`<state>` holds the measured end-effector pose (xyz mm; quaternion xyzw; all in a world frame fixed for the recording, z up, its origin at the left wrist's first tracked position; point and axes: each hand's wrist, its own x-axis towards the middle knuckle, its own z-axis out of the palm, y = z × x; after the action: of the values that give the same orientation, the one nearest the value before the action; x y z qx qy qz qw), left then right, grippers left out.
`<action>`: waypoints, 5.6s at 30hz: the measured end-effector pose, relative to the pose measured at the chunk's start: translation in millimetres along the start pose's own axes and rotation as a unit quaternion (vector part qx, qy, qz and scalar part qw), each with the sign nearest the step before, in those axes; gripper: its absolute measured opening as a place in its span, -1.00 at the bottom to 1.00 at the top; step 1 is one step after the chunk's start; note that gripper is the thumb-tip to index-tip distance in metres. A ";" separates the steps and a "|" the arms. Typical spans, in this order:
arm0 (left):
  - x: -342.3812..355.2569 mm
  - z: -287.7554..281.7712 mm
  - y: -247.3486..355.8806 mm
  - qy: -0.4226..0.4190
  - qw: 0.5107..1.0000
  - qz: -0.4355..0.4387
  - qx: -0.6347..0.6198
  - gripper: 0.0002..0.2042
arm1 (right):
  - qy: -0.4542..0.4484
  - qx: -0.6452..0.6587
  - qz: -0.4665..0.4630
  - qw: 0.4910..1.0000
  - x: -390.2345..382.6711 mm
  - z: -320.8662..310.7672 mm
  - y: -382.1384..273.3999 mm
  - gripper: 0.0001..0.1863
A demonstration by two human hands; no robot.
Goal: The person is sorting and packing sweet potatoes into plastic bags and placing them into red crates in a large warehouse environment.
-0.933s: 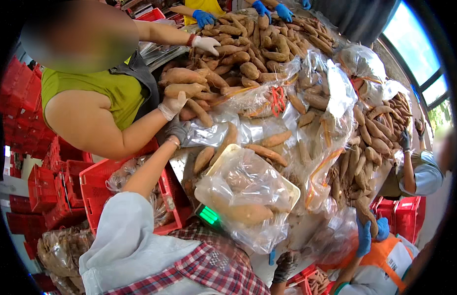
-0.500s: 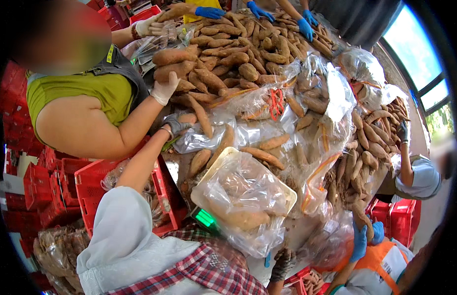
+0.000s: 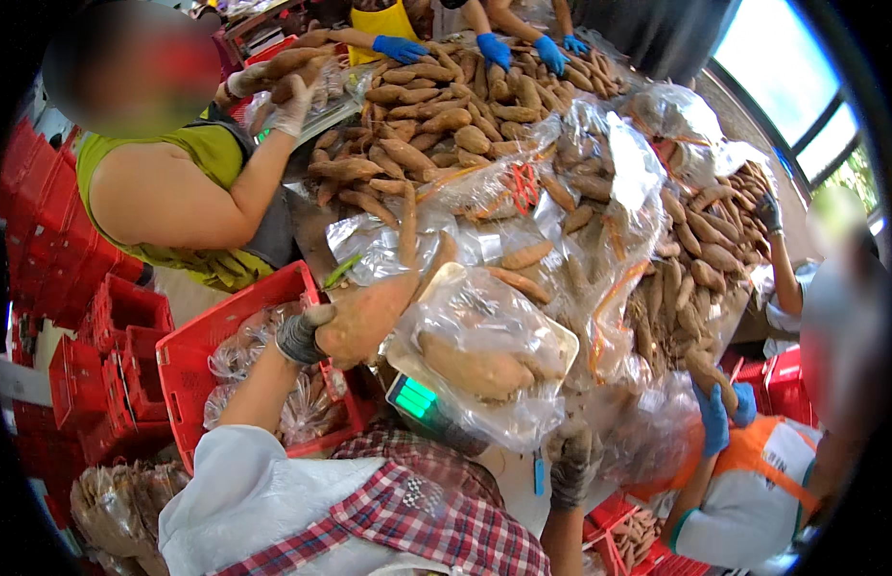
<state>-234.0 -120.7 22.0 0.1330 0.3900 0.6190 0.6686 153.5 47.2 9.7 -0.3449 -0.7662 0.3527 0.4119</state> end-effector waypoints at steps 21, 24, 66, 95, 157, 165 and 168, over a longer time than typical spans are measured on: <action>18.5 114.4 -105.0 -0.242 0.904 -0.063 0.347 -0.28 | -0.093 -0.059 0.099 0.989 -60.9 3.7 26.7 -0.71; 26.1 116.9 -114.9 -0.243 0.931 -0.106 0.249 -0.25 | -0.022 -0.181 -0.108 0.977 -35.6 4.0 -20.4 -0.72; 68.3 96.0 43.2 0.010 0.927 0.172 0.333 -0.70 | -0.372 -0.156 -0.190 0.895 81.2 35.7 -15.2 -0.50; 11.7 143.7 44.4 -0.030 0.959 0.240 0.150 -0.35 | -0.260 -0.325 -0.144 0.898 75.2 -77.7 -55.7 -0.75; 8.6 155.1 8.5 -0.206 0.959 0.140 0.136 -0.55 | -0.385 -0.325 -0.013 0.864 134.9 53.7 75.6 -0.45; 21.6 142.4 3.2 -0.120 0.970 0.160 0.136 -0.42 | -0.160 -0.236 -0.061 0.957 92.0 36.8 58.0 -0.60; 9.4 147.0 8.5 -0.080 0.979 0.148 0.119 -0.37 | -0.288 -0.090 -0.010 0.953 102.4 42.1 -9.6 -0.53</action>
<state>-139.9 -65.4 121.3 0.3171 0.3819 0.6473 0.5784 71.2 115.3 40.0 -0.2564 -0.8842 0.3625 0.1449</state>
